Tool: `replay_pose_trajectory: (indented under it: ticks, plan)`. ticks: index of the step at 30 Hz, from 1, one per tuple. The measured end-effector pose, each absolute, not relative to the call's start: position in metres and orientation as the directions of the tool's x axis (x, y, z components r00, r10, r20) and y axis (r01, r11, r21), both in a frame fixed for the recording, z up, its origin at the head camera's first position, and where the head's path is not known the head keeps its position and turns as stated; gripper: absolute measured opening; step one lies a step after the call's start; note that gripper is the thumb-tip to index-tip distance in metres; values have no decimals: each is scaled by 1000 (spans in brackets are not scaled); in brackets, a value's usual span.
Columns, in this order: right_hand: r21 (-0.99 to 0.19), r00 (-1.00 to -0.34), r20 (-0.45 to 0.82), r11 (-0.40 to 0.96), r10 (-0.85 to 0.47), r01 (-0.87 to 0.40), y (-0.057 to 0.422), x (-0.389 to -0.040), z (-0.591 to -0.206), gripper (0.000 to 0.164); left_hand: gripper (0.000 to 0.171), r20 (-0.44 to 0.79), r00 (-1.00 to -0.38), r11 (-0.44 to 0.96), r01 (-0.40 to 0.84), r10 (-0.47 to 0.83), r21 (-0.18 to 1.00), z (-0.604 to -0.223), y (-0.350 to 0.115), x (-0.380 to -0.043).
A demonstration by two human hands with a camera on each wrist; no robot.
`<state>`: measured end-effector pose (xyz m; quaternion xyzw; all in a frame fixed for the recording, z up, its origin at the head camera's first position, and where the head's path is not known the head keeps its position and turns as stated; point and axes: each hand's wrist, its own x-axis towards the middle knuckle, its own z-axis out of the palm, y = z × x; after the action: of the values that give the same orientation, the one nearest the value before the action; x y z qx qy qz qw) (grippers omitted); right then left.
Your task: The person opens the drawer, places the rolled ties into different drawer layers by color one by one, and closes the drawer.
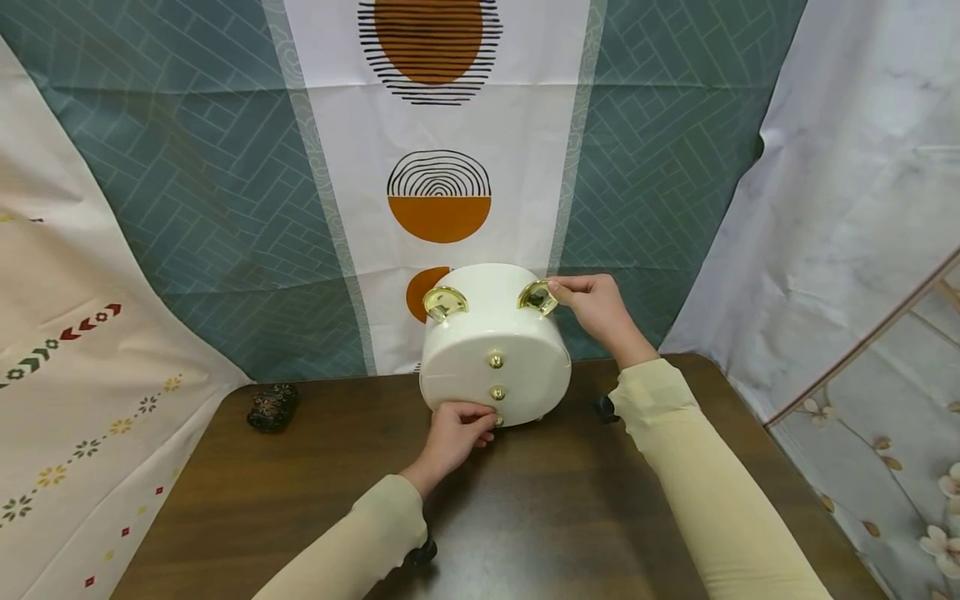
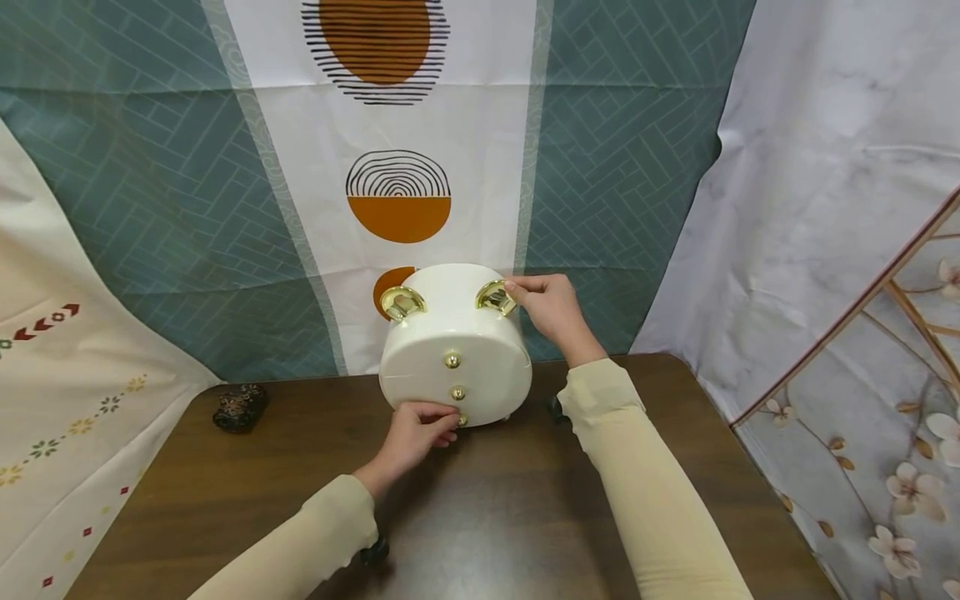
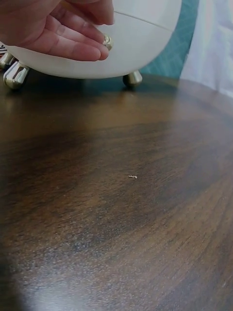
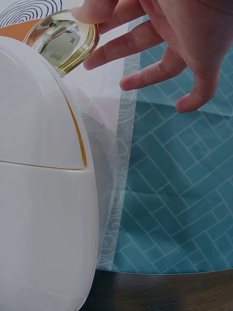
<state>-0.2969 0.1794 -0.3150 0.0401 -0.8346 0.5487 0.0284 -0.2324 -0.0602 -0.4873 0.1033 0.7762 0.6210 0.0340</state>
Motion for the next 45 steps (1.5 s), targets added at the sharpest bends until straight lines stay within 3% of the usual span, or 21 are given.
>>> replay_pose_trajectory:
  ticks: [18,45]
  plan:
    - [-919,-996,84,385,-34,-91,178,-295,-313,36,18,18,-968,278,89,250,957,-488,-59,-233]
    - [-915,-996,84,394,-34,-90,177,-294,-314,37,12,84,-966,354,169,244,920,-494,-61,-237]
